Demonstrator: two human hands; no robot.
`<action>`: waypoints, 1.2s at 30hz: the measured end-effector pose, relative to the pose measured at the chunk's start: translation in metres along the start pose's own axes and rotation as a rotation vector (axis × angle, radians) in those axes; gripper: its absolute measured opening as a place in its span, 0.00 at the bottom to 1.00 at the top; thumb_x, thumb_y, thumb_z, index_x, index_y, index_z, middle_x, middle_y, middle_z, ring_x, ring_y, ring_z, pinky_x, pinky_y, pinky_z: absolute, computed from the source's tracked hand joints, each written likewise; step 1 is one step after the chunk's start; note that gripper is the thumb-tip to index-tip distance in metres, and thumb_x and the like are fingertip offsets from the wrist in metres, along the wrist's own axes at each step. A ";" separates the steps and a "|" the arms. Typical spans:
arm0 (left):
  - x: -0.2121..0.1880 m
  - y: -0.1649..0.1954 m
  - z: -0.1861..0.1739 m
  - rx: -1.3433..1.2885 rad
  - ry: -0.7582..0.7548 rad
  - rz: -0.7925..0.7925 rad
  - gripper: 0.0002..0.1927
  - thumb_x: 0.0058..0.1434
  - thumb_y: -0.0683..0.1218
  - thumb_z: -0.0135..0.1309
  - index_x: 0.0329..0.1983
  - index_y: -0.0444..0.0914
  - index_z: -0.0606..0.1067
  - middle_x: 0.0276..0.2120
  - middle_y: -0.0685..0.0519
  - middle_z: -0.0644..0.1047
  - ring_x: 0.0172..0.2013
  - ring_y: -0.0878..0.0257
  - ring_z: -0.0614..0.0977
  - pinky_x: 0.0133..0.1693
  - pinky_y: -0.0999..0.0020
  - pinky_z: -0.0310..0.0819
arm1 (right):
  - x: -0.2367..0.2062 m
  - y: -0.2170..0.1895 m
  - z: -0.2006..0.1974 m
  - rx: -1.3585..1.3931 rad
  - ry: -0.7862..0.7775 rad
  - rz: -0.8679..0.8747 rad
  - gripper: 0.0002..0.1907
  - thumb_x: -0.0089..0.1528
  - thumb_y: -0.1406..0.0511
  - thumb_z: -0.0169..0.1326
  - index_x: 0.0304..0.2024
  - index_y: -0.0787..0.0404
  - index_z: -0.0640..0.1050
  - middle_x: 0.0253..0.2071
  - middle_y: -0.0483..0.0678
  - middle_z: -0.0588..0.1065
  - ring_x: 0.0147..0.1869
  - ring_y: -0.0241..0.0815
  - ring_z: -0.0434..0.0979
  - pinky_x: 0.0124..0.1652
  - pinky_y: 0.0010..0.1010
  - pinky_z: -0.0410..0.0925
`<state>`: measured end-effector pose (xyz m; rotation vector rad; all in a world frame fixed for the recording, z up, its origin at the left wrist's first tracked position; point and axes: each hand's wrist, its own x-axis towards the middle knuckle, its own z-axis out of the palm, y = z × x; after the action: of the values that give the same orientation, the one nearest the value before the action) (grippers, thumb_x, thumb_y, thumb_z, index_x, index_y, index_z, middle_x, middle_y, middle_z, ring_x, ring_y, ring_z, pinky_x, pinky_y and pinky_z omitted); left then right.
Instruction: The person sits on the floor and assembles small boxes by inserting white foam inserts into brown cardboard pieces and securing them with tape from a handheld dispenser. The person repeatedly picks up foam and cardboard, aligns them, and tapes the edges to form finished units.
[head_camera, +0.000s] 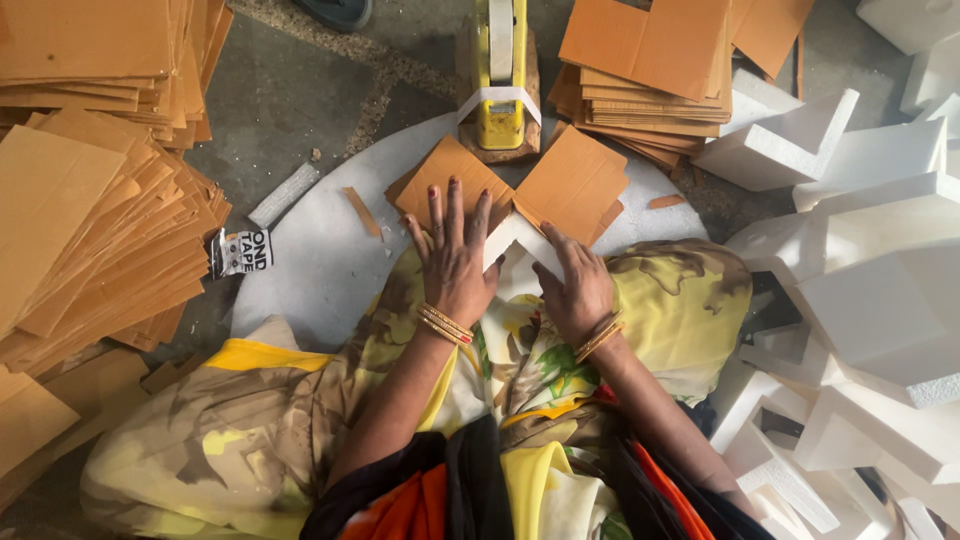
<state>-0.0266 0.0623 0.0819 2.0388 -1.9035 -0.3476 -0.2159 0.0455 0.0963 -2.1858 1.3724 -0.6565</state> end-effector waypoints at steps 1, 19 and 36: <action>0.003 -0.003 0.002 -0.051 -0.013 0.026 0.56 0.50 0.49 0.69 0.76 0.47 0.47 0.75 0.39 0.50 0.74 0.40 0.50 0.68 0.32 0.36 | 0.004 0.001 -0.001 0.016 0.011 -0.037 0.29 0.62 0.66 0.58 0.65 0.61 0.69 0.58 0.55 0.76 0.61 0.57 0.75 0.57 0.46 0.67; 0.074 -0.047 0.055 -0.829 -0.342 0.057 0.31 0.56 0.42 0.65 0.61 0.40 0.64 0.53 0.43 0.78 0.54 0.50 0.82 0.55 0.59 0.75 | 0.052 0.024 0.006 0.093 -0.188 -0.118 0.32 0.64 0.63 0.55 0.69 0.61 0.65 0.59 0.58 0.75 0.62 0.60 0.73 0.58 0.46 0.68; 0.086 -0.055 0.046 -0.761 -0.228 -0.020 0.27 0.56 0.44 0.66 0.56 0.42 0.66 0.48 0.45 0.79 0.49 0.49 0.84 0.48 0.58 0.77 | 0.085 0.031 0.022 0.017 -0.109 -0.192 0.29 0.62 0.63 0.58 0.66 0.56 0.71 0.53 0.52 0.78 0.55 0.59 0.75 0.51 0.46 0.70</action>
<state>0.0125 -0.0242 0.0212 1.5384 -1.5139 -1.1477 -0.1911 -0.0415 0.0724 -2.3224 1.1078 -0.6041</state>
